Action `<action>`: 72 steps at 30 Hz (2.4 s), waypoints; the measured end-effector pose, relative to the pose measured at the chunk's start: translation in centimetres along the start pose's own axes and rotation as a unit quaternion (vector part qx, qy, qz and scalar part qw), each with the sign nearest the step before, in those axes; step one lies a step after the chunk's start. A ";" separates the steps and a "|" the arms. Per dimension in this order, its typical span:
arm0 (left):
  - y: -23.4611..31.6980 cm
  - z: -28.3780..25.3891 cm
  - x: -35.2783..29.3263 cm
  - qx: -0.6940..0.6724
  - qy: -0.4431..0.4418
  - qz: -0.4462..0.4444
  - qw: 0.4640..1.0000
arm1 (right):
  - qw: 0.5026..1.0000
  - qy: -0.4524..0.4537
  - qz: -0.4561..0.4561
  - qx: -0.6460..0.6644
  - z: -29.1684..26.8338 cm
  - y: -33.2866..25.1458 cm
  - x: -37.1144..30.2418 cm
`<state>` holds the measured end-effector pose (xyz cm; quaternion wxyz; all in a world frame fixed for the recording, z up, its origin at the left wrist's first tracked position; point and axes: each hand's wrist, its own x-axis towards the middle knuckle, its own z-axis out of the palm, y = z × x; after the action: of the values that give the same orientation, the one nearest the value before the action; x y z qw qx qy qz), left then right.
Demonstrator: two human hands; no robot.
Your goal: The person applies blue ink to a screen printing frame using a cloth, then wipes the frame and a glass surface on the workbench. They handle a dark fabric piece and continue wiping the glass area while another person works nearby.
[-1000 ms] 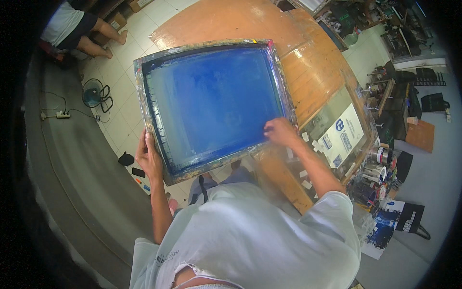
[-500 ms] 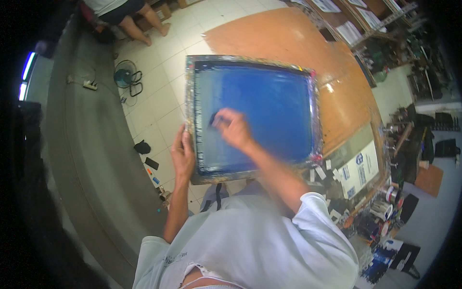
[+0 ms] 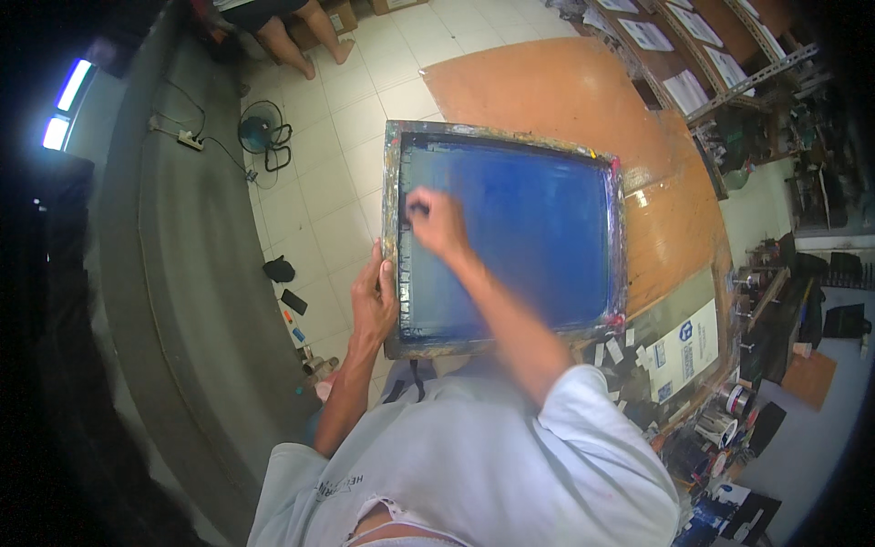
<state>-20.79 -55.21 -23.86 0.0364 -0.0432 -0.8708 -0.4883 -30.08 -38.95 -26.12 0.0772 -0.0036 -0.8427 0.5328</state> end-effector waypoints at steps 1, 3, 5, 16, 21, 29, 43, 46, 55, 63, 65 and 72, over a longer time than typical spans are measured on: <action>-0.1 0.0 -0.1 -0.005 0.005 -0.002 1.000 | 1.000 -0.010 -0.012 0.004 0.0 -0.6 -3.0; 0.4 -0.4 0.1 0.013 -0.012 -0.023 1.000 | 0.997 0.020 -0.069 -0.016 0.2 -0.6 -4.9; 0.8 -0.8 -0.4 0.016 -0.024 -0.032 0.999 | 0.984 0.081 -0.147 -0.060 1.1 -0.2 -3.8; -0.4 0.3 -0.4 -0.019 0.030 -0.032 0.999 | 0.998 -0.052 -0.021 0.020 -1.1 -0.8 -4.0; -0.7 0.8 1.0 -0.101 0.028 -0.061 0.993 | 0.995 0.072 0.026 0.060 -0.4 -2.2 -3.0; 0.4 0.5 3.1 -0.056 0.046 -0.073 0.995 | 0.965 -0.227 -0.012 0.135 -0.9 -2.3 -12.3; -0.6 -0.4 3.4 -0.065 -0.018 -0.076 0.995 | 0.907 -0.101 0.051 0.405 -14.6 2.6 -15.2; 4.5 -0.5 3.3 -0.081 -0.025 -0.171 0.982 | 0.807 0.108 0.124 0.567 -22.1 1.0 -20.1; 4.2 -1.0 5.3 -0.102 -0.043 -0.242 0.964 | 0.629 0.403 0.058 0.663 -30.0 11.2 -37.3; 5.0 -2.2 5.3 -0.060 -0.056 -0.083 0.993 | 0.561 0.582 0.061 0.585 -35.6 13.8 -43.0; 6.4 -2.3 4.5 -0.008 -0.053 -0.088 0.995 | 0.647 0.593 0.030 0.479 -39.4 12.9 -45.7; 11.1 -1.2 1.3 0.029 0.025 -0.011 0.999 | 0.620 0.749 -0.013 0.234 -47.7 9.3 -48.6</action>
<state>-20.81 -50.43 -13.68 0.0539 -0.0199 -0.8840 -0.4639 23.60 3.63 -20.53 0.6863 -0.3724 -0.3405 0.5238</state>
